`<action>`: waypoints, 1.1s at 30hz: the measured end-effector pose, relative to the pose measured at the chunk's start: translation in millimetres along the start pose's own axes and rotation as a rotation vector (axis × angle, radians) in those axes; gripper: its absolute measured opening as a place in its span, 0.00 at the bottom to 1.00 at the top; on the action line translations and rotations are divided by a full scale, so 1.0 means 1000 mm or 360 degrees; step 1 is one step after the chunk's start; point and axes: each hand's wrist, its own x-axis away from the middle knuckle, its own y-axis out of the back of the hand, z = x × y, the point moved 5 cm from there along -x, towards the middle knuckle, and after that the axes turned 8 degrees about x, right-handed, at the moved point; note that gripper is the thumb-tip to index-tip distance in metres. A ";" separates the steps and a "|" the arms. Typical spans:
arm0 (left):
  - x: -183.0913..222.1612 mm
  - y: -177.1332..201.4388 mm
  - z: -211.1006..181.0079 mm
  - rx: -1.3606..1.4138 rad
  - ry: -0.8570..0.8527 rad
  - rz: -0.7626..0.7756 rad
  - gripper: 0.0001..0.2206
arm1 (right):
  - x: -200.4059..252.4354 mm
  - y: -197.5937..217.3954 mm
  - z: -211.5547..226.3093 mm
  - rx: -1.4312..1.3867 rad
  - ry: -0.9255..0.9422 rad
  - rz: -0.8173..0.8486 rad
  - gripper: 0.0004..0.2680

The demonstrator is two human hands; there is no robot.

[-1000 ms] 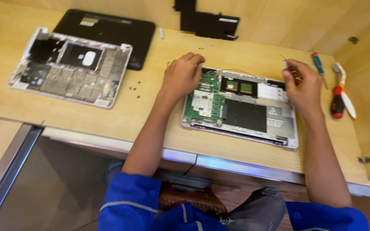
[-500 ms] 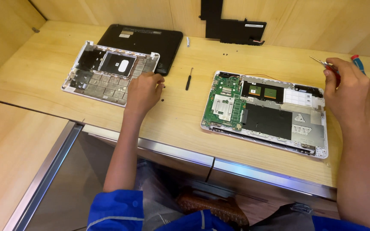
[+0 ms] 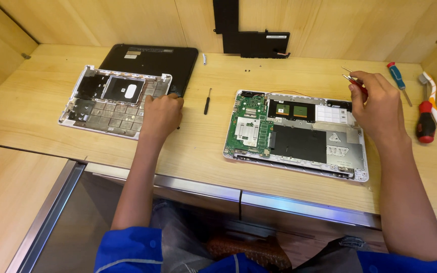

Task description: Assembling internal laptop components by connecting ribbon cables and securing parts with a screwdriver.

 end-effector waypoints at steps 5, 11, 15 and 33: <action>-0.018 -0.010 -0.003 -0.0212 -0.0082 0.0248 0.08 | -0.001 -0.001 0.000 -0.0070 -0.0080 0.0042 0.09; -0.037 0.076 -0.049 0.0794 -0.0079 -0.0088 0.03 | -0.011 0.005 0.018 -0.0216 0.0072 -0.0091 0.07; -0.075 0.071 -0.124 0.1690 -0.0334 -0.0412 0.04 | -0.018 -0.002 0.041 -0.0323 0.0052 -0.0138 0.06; -0.085 0.029 -0.213 0.2546 -0.0204 -0.0265 0.03 | -0.022 -0.014 0.072 -0.0419 0.0176 0.0009 0.05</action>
